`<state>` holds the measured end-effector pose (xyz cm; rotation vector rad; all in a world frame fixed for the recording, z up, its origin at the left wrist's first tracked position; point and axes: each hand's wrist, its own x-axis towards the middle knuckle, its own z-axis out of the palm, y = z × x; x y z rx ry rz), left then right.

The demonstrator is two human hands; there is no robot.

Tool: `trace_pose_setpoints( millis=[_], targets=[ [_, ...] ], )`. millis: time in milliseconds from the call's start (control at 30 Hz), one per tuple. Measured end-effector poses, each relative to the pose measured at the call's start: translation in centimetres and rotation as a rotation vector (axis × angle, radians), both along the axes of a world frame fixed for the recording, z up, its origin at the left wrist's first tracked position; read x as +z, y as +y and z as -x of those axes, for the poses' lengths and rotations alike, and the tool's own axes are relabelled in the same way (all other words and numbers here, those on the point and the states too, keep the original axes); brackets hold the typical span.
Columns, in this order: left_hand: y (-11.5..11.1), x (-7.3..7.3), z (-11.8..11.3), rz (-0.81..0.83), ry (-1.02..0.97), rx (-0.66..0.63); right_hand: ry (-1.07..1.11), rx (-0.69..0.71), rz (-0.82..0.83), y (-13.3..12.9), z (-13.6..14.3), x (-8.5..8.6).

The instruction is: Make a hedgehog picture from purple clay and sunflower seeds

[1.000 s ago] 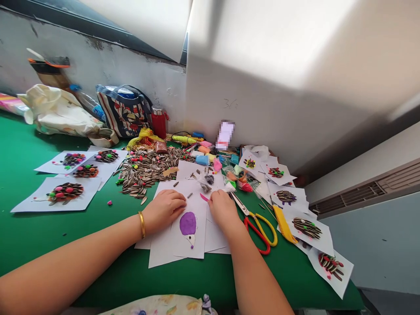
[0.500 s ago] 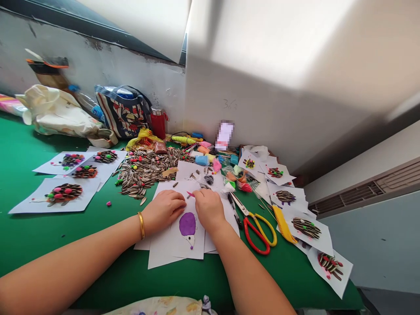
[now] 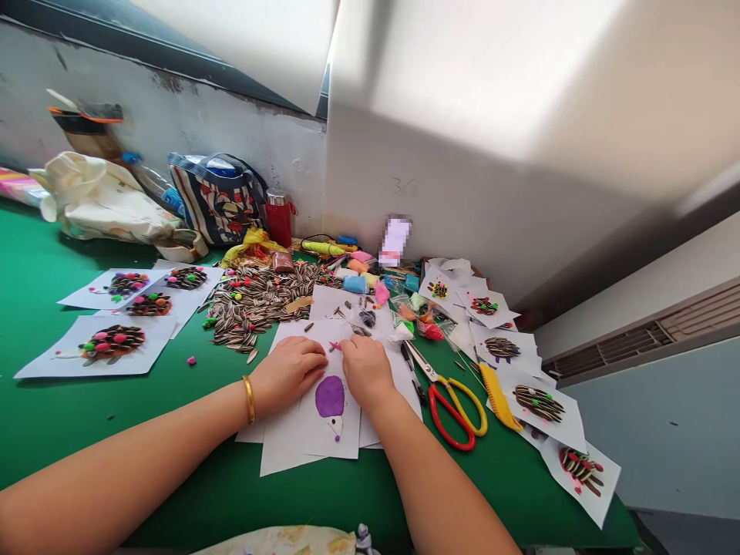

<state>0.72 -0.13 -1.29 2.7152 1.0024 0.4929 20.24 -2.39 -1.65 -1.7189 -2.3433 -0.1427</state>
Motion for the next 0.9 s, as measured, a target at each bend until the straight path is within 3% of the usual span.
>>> trace_pose_setpoints(
  millis=[300,633,900],
  targets=[
    [-0.1,0.2,0.0,0.009,-0.003,0.001,-0.062,-0.012,0.047,-0.8,-0.7,1.1],
    [-0.1,0.0,0.0,-0.006,-0.011,-0.002,-0.028,0.005,0.003,-0.5,0.1,0.4],
    [-0.1,-0.2,0.1,-0.014,-0.018,-0.001,0.093,-0.054,-0.093,-1.1,-3.0,1.5]
  ],
)
